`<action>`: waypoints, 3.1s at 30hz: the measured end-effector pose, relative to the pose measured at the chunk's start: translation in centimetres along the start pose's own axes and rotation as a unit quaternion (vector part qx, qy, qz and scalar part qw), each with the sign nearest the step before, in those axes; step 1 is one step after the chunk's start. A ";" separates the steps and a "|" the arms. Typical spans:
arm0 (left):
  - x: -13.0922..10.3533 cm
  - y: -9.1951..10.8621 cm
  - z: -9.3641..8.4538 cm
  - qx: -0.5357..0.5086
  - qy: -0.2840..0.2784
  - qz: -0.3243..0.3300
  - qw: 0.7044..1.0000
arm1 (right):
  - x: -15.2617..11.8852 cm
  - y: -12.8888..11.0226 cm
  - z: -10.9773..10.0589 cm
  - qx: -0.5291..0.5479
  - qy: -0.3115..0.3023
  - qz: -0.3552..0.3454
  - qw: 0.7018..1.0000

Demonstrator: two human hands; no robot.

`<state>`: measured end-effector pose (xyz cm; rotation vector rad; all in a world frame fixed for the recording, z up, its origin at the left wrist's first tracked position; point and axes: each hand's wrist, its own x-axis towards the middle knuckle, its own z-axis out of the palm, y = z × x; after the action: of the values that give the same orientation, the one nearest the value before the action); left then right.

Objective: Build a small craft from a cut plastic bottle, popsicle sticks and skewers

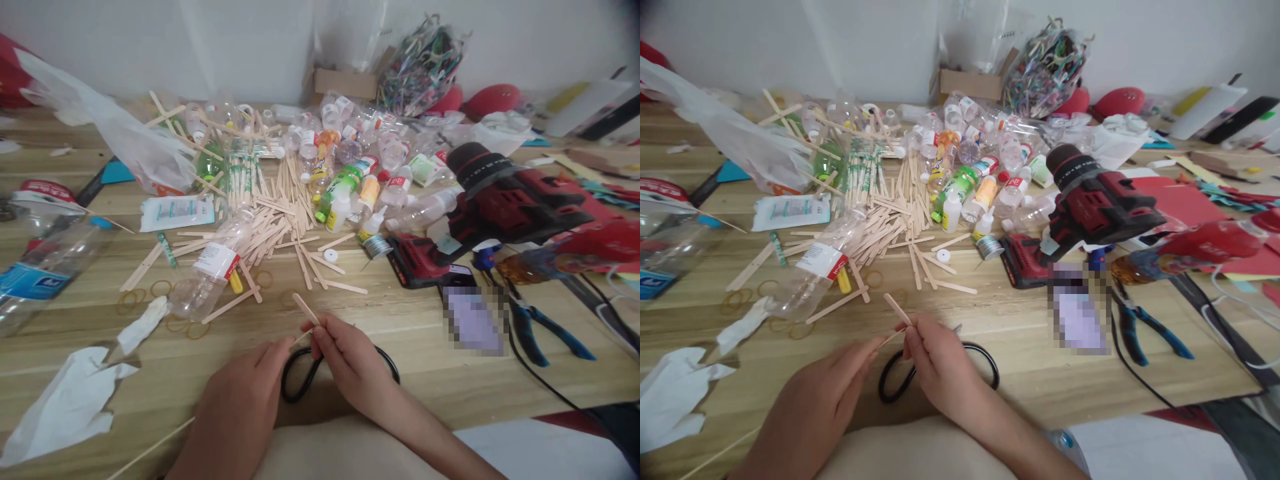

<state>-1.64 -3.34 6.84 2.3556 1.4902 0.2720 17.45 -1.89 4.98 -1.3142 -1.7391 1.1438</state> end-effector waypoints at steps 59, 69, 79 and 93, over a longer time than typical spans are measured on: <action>0.3 1.3 -0.9 -0.254 -0.002 -0.043 0.966 | -0.8 -0.3 -0.2 0.338 -0.093 0.044 0.936; 0.7 1.6 -1.1 -0.192 0.022 -0.004 0.981 | -1.1 -0.9 0.3 0.305 -0.047 0.072 0.948; 0.6 1.9 0.0 -0.030 0.080 0.032 0.996 | -1.0 -1.5 0.7 0.261 -0.012 0.103 0.960; 1.2 1.3 -2.9 -0.406 -0.114 -0.070 0.904 | -1.5 -2.0 -0.2 0.235 -0.065 -0.002 0.970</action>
<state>-1.00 -2.29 10.03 1.5443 1.1190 0.4560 17.29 -3.52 6.87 -0.9622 -1.4310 1.5516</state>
